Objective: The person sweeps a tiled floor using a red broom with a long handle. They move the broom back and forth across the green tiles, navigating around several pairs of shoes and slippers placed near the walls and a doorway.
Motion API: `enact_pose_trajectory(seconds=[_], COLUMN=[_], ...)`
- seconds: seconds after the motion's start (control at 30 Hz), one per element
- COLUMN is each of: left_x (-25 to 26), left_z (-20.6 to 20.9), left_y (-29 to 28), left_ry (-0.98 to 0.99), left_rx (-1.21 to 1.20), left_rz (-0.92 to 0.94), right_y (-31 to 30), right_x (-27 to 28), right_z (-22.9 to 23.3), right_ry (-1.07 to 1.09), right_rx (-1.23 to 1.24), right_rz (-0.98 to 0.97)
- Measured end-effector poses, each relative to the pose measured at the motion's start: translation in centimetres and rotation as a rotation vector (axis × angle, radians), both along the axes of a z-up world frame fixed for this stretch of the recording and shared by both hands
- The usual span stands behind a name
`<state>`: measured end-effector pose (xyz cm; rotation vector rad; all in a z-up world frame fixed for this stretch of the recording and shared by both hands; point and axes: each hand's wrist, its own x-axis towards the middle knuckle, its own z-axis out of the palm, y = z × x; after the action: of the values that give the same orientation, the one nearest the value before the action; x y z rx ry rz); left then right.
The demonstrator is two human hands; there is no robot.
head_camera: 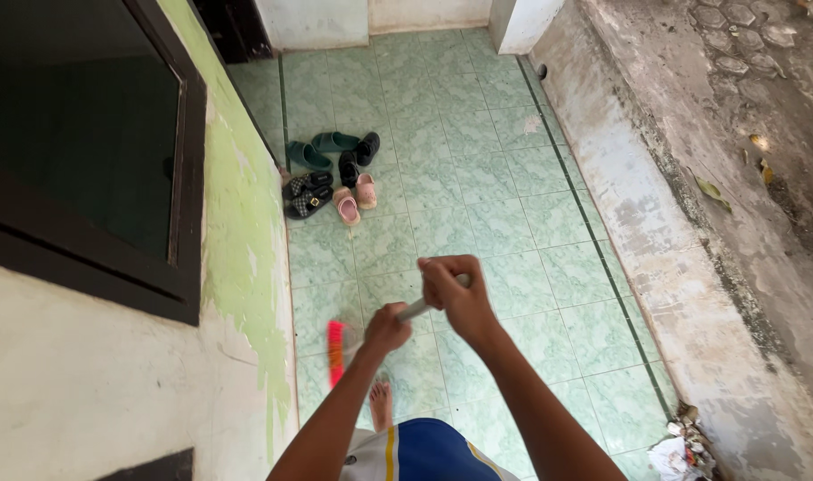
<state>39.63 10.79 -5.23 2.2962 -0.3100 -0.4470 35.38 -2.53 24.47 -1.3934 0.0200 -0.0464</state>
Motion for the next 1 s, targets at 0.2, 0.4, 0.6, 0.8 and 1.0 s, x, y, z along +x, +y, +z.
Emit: enact_pose_trajectory(seconds=[0.2,0.4,0.6,0.8,1.0], left_x=[1.2,2.1,3.9,3.4,2.9], left_z=[3.4,5.0,11.1,10.1,2.9], left_y=[-6.2,-9.4,-4.3,2.6,2.9], left_ry=[0.217,0.244,0.165,0.185,0.048], left_rx=[-0.249,-0.179,-0.211,-0.218,-0.39], left_rz=[-0.17,-0.292,-0.368,-0.145,-0.108], right_y=[-1.9,-2.2,-1.7,-0.5,1.3], right_x=[0.7,1.3,2.9,3.6,4.0], right_z=[2.8,4.4,6.7,4.0,0.2], right_ry=[-0.006,0.056,-0.078,-0.11,0.048], right_rx=[-0.218,-0.313,-0.11,0.122,0.003], right_rz=[-0.113,-0.197,-0.003,0.094,0.056])
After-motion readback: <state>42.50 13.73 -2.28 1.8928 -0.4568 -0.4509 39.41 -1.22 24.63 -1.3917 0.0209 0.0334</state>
